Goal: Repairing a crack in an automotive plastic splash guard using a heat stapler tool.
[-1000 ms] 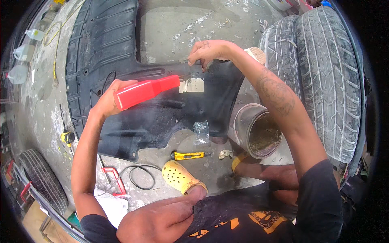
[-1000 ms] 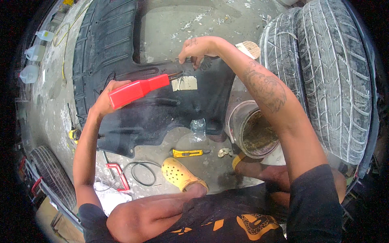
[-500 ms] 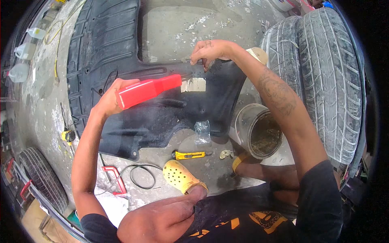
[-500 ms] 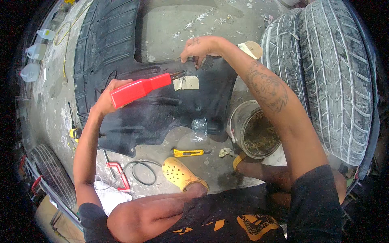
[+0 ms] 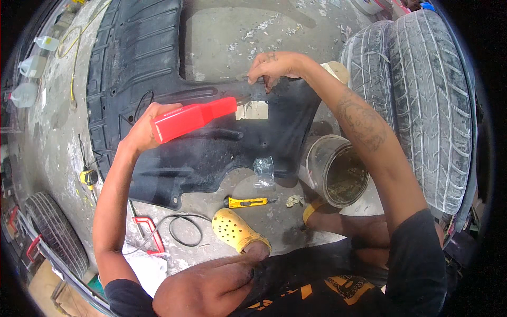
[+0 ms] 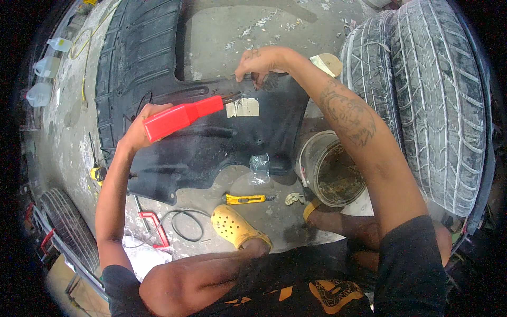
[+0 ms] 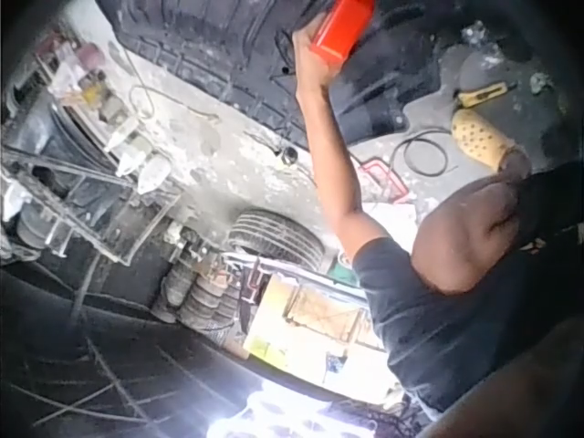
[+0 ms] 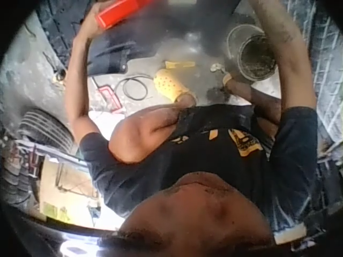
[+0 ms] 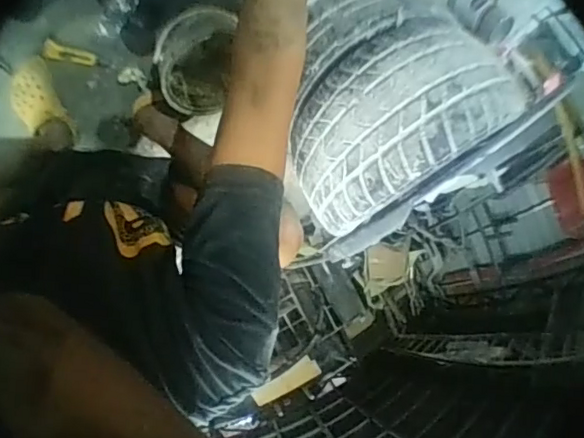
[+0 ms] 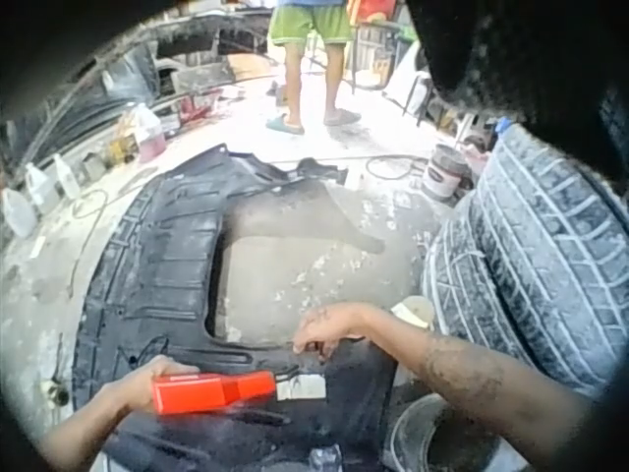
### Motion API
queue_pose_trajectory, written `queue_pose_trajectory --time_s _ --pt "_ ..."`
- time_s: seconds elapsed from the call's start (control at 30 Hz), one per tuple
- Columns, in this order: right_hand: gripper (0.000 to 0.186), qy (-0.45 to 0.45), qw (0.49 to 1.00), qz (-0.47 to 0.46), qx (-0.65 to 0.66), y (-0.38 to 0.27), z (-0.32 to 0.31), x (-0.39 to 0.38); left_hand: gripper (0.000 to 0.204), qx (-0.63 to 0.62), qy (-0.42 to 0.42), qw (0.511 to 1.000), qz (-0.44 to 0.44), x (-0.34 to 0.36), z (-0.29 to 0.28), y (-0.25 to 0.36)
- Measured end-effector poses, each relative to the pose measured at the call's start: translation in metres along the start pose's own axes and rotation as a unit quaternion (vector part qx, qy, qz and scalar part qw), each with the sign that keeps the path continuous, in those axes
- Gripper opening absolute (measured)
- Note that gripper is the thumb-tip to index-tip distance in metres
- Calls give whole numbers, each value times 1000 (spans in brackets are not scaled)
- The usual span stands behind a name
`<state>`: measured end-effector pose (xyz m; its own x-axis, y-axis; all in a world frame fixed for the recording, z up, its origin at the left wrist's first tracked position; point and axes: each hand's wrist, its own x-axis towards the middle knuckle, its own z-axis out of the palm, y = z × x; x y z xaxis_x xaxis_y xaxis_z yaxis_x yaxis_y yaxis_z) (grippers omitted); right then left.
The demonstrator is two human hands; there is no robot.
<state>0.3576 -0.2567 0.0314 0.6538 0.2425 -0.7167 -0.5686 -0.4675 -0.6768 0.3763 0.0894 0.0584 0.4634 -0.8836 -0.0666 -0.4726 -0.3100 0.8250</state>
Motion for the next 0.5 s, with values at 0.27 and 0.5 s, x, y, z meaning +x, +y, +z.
queue_pose_trajectory --time_s 0.27,0.5 --pt "42 -1 1000 -14 2 2 -1 2 26 3 3 1000 -12 -1 1 -2" --pt "37 14 1000 -8 9 3 -1 3 26 -21 -3 999 -30 0 0 3"
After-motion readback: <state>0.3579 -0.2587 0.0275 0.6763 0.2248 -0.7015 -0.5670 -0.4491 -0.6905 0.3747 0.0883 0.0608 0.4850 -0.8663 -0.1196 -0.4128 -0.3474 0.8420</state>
